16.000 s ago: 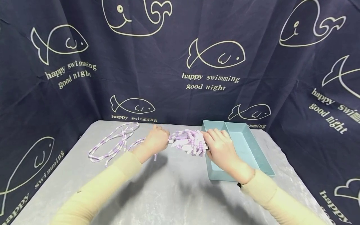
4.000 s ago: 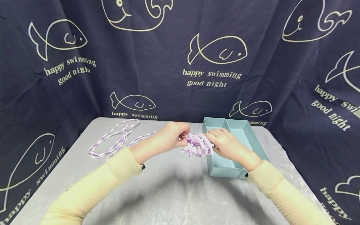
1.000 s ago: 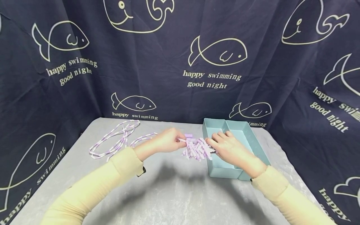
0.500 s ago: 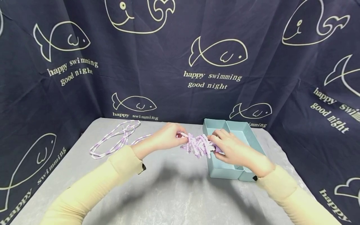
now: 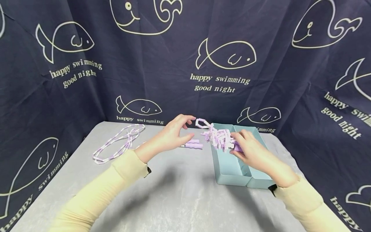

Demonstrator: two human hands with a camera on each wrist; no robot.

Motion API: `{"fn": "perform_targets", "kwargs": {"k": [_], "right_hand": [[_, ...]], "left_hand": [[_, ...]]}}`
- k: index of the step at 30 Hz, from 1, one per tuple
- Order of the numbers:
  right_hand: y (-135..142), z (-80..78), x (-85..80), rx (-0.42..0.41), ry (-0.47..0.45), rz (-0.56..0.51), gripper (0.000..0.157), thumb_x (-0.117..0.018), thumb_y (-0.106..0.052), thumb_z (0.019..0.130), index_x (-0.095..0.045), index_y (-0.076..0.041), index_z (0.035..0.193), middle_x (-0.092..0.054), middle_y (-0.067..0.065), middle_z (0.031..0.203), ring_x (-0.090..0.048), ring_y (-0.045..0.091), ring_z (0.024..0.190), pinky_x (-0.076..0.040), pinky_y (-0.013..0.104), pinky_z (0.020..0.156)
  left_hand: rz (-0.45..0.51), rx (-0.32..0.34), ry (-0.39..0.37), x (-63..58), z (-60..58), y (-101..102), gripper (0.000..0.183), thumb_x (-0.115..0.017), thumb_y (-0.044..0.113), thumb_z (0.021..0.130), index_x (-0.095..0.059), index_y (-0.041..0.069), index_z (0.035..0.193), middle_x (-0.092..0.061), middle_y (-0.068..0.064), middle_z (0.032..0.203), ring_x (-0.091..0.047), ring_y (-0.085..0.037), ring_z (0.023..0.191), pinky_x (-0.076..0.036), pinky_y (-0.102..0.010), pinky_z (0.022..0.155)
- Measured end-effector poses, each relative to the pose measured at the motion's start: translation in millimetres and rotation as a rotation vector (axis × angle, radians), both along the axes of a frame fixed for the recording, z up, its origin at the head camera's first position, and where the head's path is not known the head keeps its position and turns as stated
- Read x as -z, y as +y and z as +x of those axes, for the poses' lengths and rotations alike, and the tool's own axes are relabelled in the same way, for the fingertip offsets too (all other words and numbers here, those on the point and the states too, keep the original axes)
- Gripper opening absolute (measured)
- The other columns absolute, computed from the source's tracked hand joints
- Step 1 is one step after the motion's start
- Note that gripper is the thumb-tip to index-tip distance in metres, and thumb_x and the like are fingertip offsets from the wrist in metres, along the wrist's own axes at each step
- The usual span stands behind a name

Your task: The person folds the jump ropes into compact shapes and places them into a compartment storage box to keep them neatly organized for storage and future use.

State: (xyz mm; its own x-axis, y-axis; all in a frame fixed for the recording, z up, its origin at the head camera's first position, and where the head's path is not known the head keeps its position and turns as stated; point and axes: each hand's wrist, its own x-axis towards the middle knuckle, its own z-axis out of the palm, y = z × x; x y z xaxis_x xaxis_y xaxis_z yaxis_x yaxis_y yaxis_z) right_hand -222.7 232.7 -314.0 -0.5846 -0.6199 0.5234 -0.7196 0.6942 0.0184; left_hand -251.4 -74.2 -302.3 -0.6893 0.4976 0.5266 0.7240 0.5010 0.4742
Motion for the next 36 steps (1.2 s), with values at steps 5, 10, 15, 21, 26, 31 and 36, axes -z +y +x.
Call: {"fn": "perform_targets", "kwargs": {"k": [5, 10, 15, 21, 26, 31, 36], "right_hand": [[13, -0.7, 8.5, 0.07, 0.026, -0.046, 0.052, -0.079, -0.01, 0.071, -0.052, 0.006, 0.112, -0.05, 0.018, 0.093, -0.05, 0.035, 0.086, -0.041, 0.046, 0.075], [22, -1.4, 21.0, 0.159, 0.026, -0.125, 0.056, -0.079, -0.009, 0.07, -0.05, 0.009, 0.114, -0.052, 0.023, 0.094, -0.051, 0.039, 0.086, -0.042, 0.051, 0.075], [32, -3.8, 36.4, 0.284, -0.003, -0.215, 0.056, -0.078, -0.011, 0.073, -0.049, 0.01, 0.116, -0.052, 0.028, 0.094, -0.052, 0.042, 0.083, -0.042, 0.054, 0.07], [46, -9.8, 58.7, 0.399, -0.007, -0.284, 0.056, -0.078, -0.012, 0.073, -0.051, 0.011, 0.116, -0.051, 0.032, 0.09, -0.05, 0.046, 0.08, -0.038, 0.057, 0.066], [58, -13.9, 77.7, 0.52, 0.01, -0.302, 0.054, -0.076, -0.015, 0.075, -0.05, 0.011, 0.114, -0.049, 0.034, 0.087, -0.048, 0.05, 0.079, -0.035, 0.059, 0.065], [64, -17.9, 89.5, 0.642, -0.013, -0.327, 0.047, -0.071, -0.017, 0.078, -0.05, 0.011, 0.111, -0.047, 0.033, 0.087, -0.048, 0.053, 0.08, -0.034, 0.061, 0.062], [67, -21.6, 97.6, 0.761, -0.108, -0.347, 0.043, -0.064, -0.019, 0.08, -0.05, 0.012, 0.106, -0.045, 0.036, 0.091, -0.045, 0.056, 0.087, -0.035, 0.064, 0.064]], "left_hand": [[-0.043, -0.068, 0.081, 13.7, -8.8, -1, 0.042, -0.065, 0.021, 0.085, -0.055, 0.013, 0.125, -0.057, -0.001, 0.112, -0.055, -0.019, 0.099, -0.042, -0.034, 0.089], [-0.154, -0.171, 0.205, 33.5, -22.3, 2, 0.039, -0.063, 0.025, 0.085, -0.056, 0.016, 0.122, -0.056, -0.001, 0.115, -0.049, -0.02, 0.104, -0.04, -0.038, 0.082], [-0.267, -0.239, 0.329, 56.2, -34.9, 5, 0.038, -0.063, 0.024, 0.083, -0.058, 0.014, 0.119, -0.054, -0.005, 0.115, -0.048, -0.024, 0.107, -0.039, -0.04, 0.08], [-0.359, -0.273, 0.322, 77.1, -48.8, 7, 0.042, -0.061, 0.028, 0.084, -0.055, 0.014, 0.123, -0.052, -0.006, 0.119, -0.046, -0.025, 0.112, -0.037, -0.04, 0.084], [-0.399, -0.28, 0.308, 91.3, -63.7, 7, 0.044, -0.062, 0.028, 0.084, -0.055, 0.015, 0.125, -0.051, -0.006, 0.122, -0.044, -0.025, 0.113, -0.035, -0.041, 0.085], [-0.473, -0.303, 0.279, 107.1, -79.5, 7, 0.045, -0.06, 0.03, 0.085, -0.052, 0.016, 0.127, -0.047, -0.006, 0.126, -0.041, -0.025, 0.116, -0.034, -0.042, 0.088], [-0.583, -0.292, 0.229, 124.0, -94.0, 4, 0.046, -0.06, 0.029, 0.084, -0.05, 0.016, 0.127, -0.045, -0.007, 0.13, -0.039, -0.026, 0.119, -0.033, -0.044, 0.093]]}}
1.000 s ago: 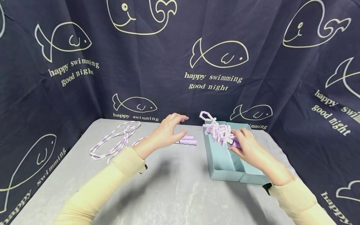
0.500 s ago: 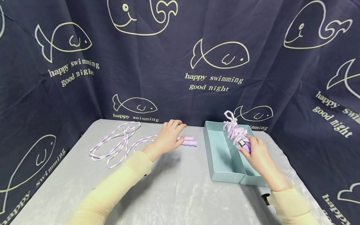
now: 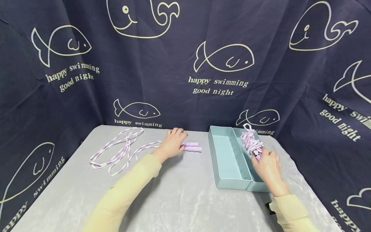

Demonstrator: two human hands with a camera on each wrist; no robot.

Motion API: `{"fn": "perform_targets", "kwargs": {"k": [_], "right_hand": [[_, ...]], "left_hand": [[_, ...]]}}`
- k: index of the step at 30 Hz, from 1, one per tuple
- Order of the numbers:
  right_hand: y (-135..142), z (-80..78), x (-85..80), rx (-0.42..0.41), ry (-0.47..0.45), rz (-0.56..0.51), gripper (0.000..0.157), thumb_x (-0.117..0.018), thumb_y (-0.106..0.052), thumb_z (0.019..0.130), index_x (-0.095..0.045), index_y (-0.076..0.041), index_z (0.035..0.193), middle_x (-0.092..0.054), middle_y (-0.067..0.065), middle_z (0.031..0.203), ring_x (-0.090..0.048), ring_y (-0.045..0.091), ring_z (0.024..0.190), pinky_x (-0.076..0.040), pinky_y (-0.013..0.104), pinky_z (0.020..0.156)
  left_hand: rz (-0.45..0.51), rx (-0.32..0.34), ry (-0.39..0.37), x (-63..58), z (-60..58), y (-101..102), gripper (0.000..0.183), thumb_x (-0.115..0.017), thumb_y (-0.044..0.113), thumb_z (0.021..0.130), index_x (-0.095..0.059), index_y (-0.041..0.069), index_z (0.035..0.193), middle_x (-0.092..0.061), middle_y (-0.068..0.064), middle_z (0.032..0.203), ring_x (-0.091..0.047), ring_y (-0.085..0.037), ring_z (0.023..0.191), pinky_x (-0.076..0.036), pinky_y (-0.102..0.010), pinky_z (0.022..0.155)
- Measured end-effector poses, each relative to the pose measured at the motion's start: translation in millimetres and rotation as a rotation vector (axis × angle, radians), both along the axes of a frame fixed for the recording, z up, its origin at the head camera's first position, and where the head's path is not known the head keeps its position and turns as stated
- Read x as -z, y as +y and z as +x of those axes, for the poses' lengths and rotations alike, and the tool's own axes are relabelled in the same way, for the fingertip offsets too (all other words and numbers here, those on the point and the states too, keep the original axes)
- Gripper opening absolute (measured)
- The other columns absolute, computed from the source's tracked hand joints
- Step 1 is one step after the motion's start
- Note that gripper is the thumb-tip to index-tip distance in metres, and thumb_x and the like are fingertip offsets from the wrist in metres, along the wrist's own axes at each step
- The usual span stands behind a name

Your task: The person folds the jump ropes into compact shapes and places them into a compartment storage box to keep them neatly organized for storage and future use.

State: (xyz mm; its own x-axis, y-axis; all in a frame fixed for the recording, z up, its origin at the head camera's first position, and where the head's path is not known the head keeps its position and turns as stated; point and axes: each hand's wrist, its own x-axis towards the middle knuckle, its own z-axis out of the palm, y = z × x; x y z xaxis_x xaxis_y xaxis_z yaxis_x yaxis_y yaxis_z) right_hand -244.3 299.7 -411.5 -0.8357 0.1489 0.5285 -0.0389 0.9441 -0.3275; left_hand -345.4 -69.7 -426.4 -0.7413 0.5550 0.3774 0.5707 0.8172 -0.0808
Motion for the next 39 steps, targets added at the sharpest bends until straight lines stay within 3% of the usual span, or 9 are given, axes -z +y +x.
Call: {"fn": "perform_targets", "kwargs": {"k": [5, 10, 16, 24, 33, 39], "right_hand": [[0, -6.4, 9.1, 0.08, -0.169, -0.054, 0.046, -0.058, -0.021, 0.082, -0.045, 0.016, 0.108, -0.042, 0.042, 0.1, -0.04, 0.059, 0.099, -0.034, 0.069, 0.07], [1, -16.1, 18.1, 0.112, -0.307, -0.058, 0.047, -0.055, -0.02, 0.086, -0.039, 0.02, 0.107, -0.036, 0.047, 0.105, -0.037, 0.062, 0.102, -0.032, 0.072, 0.072], [4, -30.0, 28.8, 0.135, -0.369, -0.055, 0.047, -0.054, -0.02, 0.087, -0.037, 0.021, 0.102, -0.033, 0.049, 0.105, -0.037, 0.065, 0.099, -0.031, 0.072, 0.073], [4, -39.6, 35.8, 0.138, -0.444, -0.053, 0.045, -0.054, -0.017, 0.088, -0.036, 0.021, 0.102, -0.031, 0.047, 0.104, -0.034, 0.063, 0.099, -0.03, 0.072, 0.073], [-1, -38.7, 33.4, 0.131, -0.469, 0.003, 0.053, -0.054, -0.027, 0.09, -0.035, 0.022, 0.103, -0.036, 0.043, 0.097, -0.042, 0.06, 0.093, -0.039, 0.068, 0.07], [1, -34.4, 27.2, 0.11, -0.496, 0.067, 0.053, -0.056, -0.025, 0.089, -0.034, 0.021, 0.102, -0.037, 0.044, 0.097, -0.044, 0.061, 0.093, -0.042, 0.065, 0.07]], "left_hand": [[-0.074, -0.012, -0.051, 16.2, -10.5, -5, 0.046, -0.063, 0.027, 0.084, -0.05, 0.015, 0.127, -0.045, -0.009, 0.129, -0.039, -0.027, 0.12, -0.034, -0.044, 0.093], [-0.127, -0.062, -0.16, 24.9, -13.7, -5, 0.05, -0.06, 0.028, 0.086, -0.045, 0.015, 0.132, -0.044, -0.01, 0.132, -0.038, -0.029, 0.122, -0.032, -0.047, 0.099], [-0.165, -0.104, -0.237, 32.6, -15.8, -4, 0.053, -0.055, 0.027, 0.088, -0.041, 0.014, 0.137, -0.043, -0.009, 0.132, -0.037, -0.028, 0.123, -0.029, -0.048, 0.103], [-0.185, -0.128, -0.251, 40.2, -22.0, -2, 0.049, -0.054, 0.028, 0.088, -0.044, 0.012, 0.133, -0.047, -0.01, 0.126, -0.04, -0.027, 0.119, -0.031, -0.044, 0.097], [-0.205, -0.122, -0.268, 33.8, -20.8, -1, 0.048, -0.064, 0.032, 0.083, -0.051, 0.004, 0.12, -0.052, -0.01, 0.113, -0.045, -0.025, 0.105, -0.033, -0.04, 0.089], [-0.231, -0.118, -0.295, 32.8, -16.5, 3, 0.049, -0.067, 0.033, 0.083, -0.053, 0.004, 0.12, -0.054, -0.008, 0.113, -0.047, -0.023, 0.104, -0.034, -0.039, 0.09]]}}
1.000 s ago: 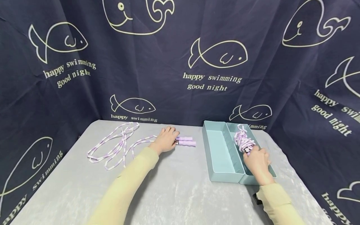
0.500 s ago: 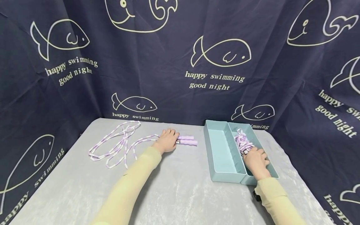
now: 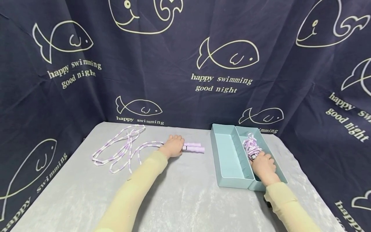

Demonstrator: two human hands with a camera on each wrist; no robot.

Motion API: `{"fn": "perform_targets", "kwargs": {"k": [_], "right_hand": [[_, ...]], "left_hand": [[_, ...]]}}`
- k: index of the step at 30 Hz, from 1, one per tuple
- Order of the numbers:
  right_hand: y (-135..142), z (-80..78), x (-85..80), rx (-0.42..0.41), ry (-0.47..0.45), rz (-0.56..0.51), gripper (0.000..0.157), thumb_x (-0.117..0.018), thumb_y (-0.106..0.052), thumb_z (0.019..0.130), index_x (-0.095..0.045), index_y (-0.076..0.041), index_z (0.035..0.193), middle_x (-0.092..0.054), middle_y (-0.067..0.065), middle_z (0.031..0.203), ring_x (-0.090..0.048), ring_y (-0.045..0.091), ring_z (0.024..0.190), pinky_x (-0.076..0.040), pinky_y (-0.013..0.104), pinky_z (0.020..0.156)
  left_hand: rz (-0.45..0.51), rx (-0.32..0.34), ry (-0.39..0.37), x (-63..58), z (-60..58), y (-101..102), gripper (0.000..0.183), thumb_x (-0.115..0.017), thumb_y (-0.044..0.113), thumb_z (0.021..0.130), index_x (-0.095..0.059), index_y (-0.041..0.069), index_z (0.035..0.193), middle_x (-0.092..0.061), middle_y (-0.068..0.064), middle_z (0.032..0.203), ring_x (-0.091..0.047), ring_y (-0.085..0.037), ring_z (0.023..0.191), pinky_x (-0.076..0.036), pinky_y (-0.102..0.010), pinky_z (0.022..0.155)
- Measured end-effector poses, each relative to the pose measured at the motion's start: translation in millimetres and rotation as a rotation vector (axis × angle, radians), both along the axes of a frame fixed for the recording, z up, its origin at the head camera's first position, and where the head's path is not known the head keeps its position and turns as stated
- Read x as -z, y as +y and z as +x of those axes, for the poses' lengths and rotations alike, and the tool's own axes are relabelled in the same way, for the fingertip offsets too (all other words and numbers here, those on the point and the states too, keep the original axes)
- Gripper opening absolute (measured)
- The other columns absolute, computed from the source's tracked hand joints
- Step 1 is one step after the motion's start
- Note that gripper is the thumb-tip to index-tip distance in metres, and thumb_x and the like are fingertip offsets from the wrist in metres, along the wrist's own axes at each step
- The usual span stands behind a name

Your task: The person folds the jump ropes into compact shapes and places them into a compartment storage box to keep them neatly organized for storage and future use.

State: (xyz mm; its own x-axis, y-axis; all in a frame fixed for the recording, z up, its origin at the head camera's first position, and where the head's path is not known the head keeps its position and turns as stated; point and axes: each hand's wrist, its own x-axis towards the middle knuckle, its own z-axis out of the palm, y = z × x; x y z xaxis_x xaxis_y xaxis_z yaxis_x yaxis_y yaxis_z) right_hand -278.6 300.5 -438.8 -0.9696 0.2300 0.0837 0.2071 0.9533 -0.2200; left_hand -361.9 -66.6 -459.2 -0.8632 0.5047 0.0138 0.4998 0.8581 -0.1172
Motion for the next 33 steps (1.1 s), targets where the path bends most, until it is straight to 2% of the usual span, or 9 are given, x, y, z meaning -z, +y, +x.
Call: {"fn": "perform_targets", "kwargs": {"k": [5, 12, 16, 22, 27, 33], "right_hand": [[-1, 6.2, -11.0, -0.033, 0.06, 0.062, 0.049, -0.058, -0.023, 0.086, -0.038, 0.02, 0.098, -0.041, 0.044, 0.095, -0.046, 0.061, 0.092, -0.041, 0.064, 0.071], [-16, 15.5, -37.8, -0.117, 0.276, 0.137, 0.041, -0.065, -0.02, 0.078, -0.044, 0.014, 0.087, -0.047, 0.038, 0.082, -0.051, 0.054, 0.08, -0.042, 0.06, 0.06], [-28, 18.4, -52.9, -0.178, 0.363, 0.198, 0.044, -0.069, -0.021, 0.073, -0.046, 0.014, 0.088, -0.048, 0.036, 0.08, -0.051, 0.053, 0.076, -0.041, 0.058, 0.058], [-56, 25.7, -76.3, -0.287, 0.443, 0.227, 0.061, -0.078, -0.029, 0.067, -0.049, 0.01, 0.104, -0.05, 0.033, 0.092, -0.049, 0.051, 0.084, -0.04, 0.057, 0.063], [-83, 30.2, -92.7, -0.38, 0.487, 0.266, 0.077, -0.084, -0.038, 0.06, -0.05, 0.005, 0.114, -0.051, 0.027, 0.1, -0.049, 0.047, 0.091, -0.04, 0.055, 0.066], [-110, 35.5, -104.3, -0.468, 0.489, 0.28, 0.076, -0.084, -0.039, 0.061, -0.049, 0.0, 0.117, -0.051, 0.022, 0.105, -0.048, 0.044, 0.095, -0.04, 0.054, 0.071]], "left_hand": [[0.011, 0.003, -0.012, 2.3, 0.5, 2, 0.047, -0.066, 0.028, 0.084, -0.051, 0.005, 0.122, -0.054, -0.009, 0.118, -0.049, -0.025, 0.11, -0.035, -0.044, 0.097], [0.025, -0.018, -0.001, -2.2, 6.2, -1, 0.046, -0.067, 0.022, 0.084, -0.046, 0.006, 0.122, -0.055, -0.01, 0.114, -0.053, -0.027, 0.108, -0.038, -0.044, 0.096], [0.03, -0.017, 0.043, -4.5, 8.8, -2, 0.048, -0.067, 0.023, 0.084, -0.044, 0.007, 0.123, -0.055, -0.01, 0.116, -0.053, -0.027, 0.109, -0.039, -0.044, 0.093], [0.025, -0.003, 0.113, -14.3, 12.7, -2, 0.034, -0.047, 0.012, 0.095, -0.041, 0.008, 0.129, -0.053, -0.01, 0.124, -0.05, -0.027, 0.115, -0.038, -0.046, 0.094], [0.025, 0.029, 0.194, -28.3, 19.9, 0, 0.028, -0.04, 0.012, 0.098, -0.042, 0.008, 0.125, -0.052, -0.009, 0.116, -0.051, -0.024, 0.103, -0.038, -0.042, 0.085], [0.023, 0.04, 0.326, -45.1, 32.6, 5, 0.02, -0.042, 0.01, 0.097, -0.045, 0.006, 0.116, -0.051, -0.007, 0.106, -0.048, -0.022, 0.094, -0.036, -0.036, 0.075]]}}
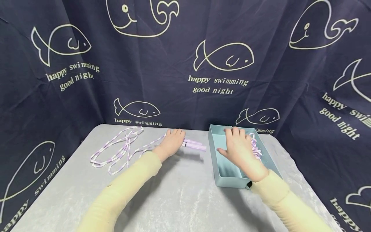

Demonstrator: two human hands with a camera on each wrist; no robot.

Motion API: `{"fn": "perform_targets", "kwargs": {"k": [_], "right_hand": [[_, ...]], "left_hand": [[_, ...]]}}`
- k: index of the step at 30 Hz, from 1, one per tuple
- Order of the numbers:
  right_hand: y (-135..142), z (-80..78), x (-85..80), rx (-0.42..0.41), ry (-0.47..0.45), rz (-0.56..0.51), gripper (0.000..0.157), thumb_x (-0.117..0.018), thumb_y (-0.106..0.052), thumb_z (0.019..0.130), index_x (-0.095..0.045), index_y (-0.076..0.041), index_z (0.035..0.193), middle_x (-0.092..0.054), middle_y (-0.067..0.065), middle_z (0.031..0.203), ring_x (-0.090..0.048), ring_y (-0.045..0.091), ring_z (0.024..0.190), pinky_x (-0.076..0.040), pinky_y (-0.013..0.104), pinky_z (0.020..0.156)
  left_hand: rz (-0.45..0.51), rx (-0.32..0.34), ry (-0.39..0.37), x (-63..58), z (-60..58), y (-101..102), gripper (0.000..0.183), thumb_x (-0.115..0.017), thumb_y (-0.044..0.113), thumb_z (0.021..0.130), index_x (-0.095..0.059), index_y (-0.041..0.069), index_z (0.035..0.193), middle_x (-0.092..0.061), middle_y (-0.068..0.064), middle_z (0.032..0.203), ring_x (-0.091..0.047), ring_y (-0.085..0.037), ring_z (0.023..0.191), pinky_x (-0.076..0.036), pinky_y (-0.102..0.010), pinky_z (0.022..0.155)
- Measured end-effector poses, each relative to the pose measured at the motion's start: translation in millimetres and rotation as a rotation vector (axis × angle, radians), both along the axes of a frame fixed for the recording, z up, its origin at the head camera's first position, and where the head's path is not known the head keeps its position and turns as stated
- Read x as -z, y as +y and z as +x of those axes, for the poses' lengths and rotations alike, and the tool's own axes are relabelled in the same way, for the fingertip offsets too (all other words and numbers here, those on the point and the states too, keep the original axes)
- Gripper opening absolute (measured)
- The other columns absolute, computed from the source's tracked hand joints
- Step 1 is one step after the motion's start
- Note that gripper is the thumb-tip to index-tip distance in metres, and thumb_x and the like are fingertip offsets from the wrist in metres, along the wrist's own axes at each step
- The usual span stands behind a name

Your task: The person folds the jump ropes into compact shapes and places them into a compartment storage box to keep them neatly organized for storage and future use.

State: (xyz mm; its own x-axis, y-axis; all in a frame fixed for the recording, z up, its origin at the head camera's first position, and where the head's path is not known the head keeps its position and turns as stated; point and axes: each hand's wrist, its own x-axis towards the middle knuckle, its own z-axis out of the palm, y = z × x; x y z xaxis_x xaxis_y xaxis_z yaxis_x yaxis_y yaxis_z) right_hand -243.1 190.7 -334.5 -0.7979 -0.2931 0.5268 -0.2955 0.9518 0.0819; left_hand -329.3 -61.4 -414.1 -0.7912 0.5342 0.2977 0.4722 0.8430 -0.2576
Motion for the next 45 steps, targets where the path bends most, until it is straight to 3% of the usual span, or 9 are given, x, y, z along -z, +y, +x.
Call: {"fn": "perform_targets", "kwargs": {"k": [11, 18, 23, 27, 30, 37, 40, 45], "right_hand": [[-42, 4.7, -3.6, -0.159, 0.034, 0.018, 0.074, -0.085, -0.036, 0.06, -0.049, -0.003, 0.115, -0.049, 0.017, 0.105, -0.047, 0.039, 0.094, -0.044, 0.048, 0.068], [-57, 3.0, 6.9, -0.325, 0.103, -0.054, 0.065, -0.082, -0.013, 0.061, -0.048, 0.004, 0.113, -0.048, 0.02, 0.099, -0.047, 0.038, 0.088, -0.043, 0.045, 0.076], [-59, 0.6, 15.0, -0.318, 0.135, -0.05, 0.059, -0.075, -0.003, 0.062, -0.048, 0.004, 0.114, -0.052, 0.019, 0.099, -0.049, 0.037, 0.086, -0.044, 0.045, 0.07], [-58, 1.0, 18.3, -0.316, 0.148, -0.024, 0.058, -0.073, 0.0, 0.063, -0.049, 0.002, 0.115, -0.058, 0.015, 0.098, -0.054, 0.033, 0.086, -0.044, 0.044, 0.072], [-57, 2.7, 20.6, -0.316, 0.173, 0.011, 0.053, -0.074, -0.003, 0.065, -0.051, -0.001, 0.113, -0.061, 0.011, 0.095, -0.057, 0.03, 0.083, -0.044, 0.043, 0.073], [-55, 2.5, 25.8, -0.3, 0.205, 0.112, 0.022, -0.071, -0.008, 0.072, -0.055, -0.009, 0.088, -0.054, 0.006, 0.075, -0.054, 0.027, 0.069, -0.04, 0.038, 0.06], [-54, 2.9, 26.7, -0.298, 0.215, 0.134, 0.02, -0.07, -0.008, 0.073, -0.054, -0.009, 0.086, -0.053, 0.007, 0.075, -0.053, 0.027, 0.069, -0.039, 0.037, 0.059], [-52, 1.8, 27.3, -0.278, 0.263, 0.15, 0.012, -0.062, -0.008, 0.079, -0.052, -0.009, 0.086, -0.052, 0.006, 0.076, -0.053, 0.027, 0.073, -0.041, 0.039, 0.069]], "left_hand": [[0.154, -0.051, 0.232, -32.6, 34.0, 21, 0.009, -0.048, 0.008, 0.091, -0.048, 0.006, 0.099, -0.047, -0.007, 0.09, -0.046, -0.023, 0.084, -0.034, -0.036, 0.068], [0.191, -0.086, 0.318, -43.7, 57.8, 35, 0.013, -0.054, 0.012, 0.088, -0.049, 0.007, 0.099, -0.048, -0.006, 0.089, -0.048, -0.022, 0.083, -0.034, -0.035, 0.067], [0.241, -0.082, 0.404, -44.3, 70.3, 43, 0.013, -0.055, 0.011, 0.087, -0.05, 0.006, 0.097, -0.049, -0.006, 0.086, -0.046, -0.022, 0.078, -0.032, -0.033, 0.064], [0.274, -0.076, 0.469, -44.4, 77.7, 47, 0.009, -0.048, 0.011, 0.088, -0.051, 0.007, 0.095, -0.05, -0.006, 0.083, -0.046, -0.022, 0.075, -0.032, -0.033, 0.063], [0.281, -0.079, 0.475, -45.0, 83.6, 48, 0.01, -0.044, 0.011, 0.09, -0.052, 0.008, 0.094, -0.051, -0.006, 0.083, -0.047, -0.022, 0.075, -0.032, -0.033, 0.064], [0.249, -0.051, 0.49, -39.4, 91.7, 46, 0.017, -0.035, 0.014, 0.094, -0.051, 0.01, 0.09, -0.05, -0.005, 0.084, -0.045, -0.021, 0.075, -0.033, -0.033, 0.066], [0.251, -0.031, 0.474, -38.6, 93.3, 43, 0.007, -0.047, 0.015, 0.09, -0.051, 0.009, 0.092, -0.05, -0.005, 0.084, -0.046, -0.021, 0.076, -0.033, -0.034, 0.067], [0.289, -0.012, 0.396, -43.9, 97.1, 34, 0.04, -0.077, 0.025, 0.067, -0.048, 0.011, 0.091, -0.054, -0.001, 0.076, -0.05, -0.021, 0.069, -0.031, -0.037, 0.067]]}}
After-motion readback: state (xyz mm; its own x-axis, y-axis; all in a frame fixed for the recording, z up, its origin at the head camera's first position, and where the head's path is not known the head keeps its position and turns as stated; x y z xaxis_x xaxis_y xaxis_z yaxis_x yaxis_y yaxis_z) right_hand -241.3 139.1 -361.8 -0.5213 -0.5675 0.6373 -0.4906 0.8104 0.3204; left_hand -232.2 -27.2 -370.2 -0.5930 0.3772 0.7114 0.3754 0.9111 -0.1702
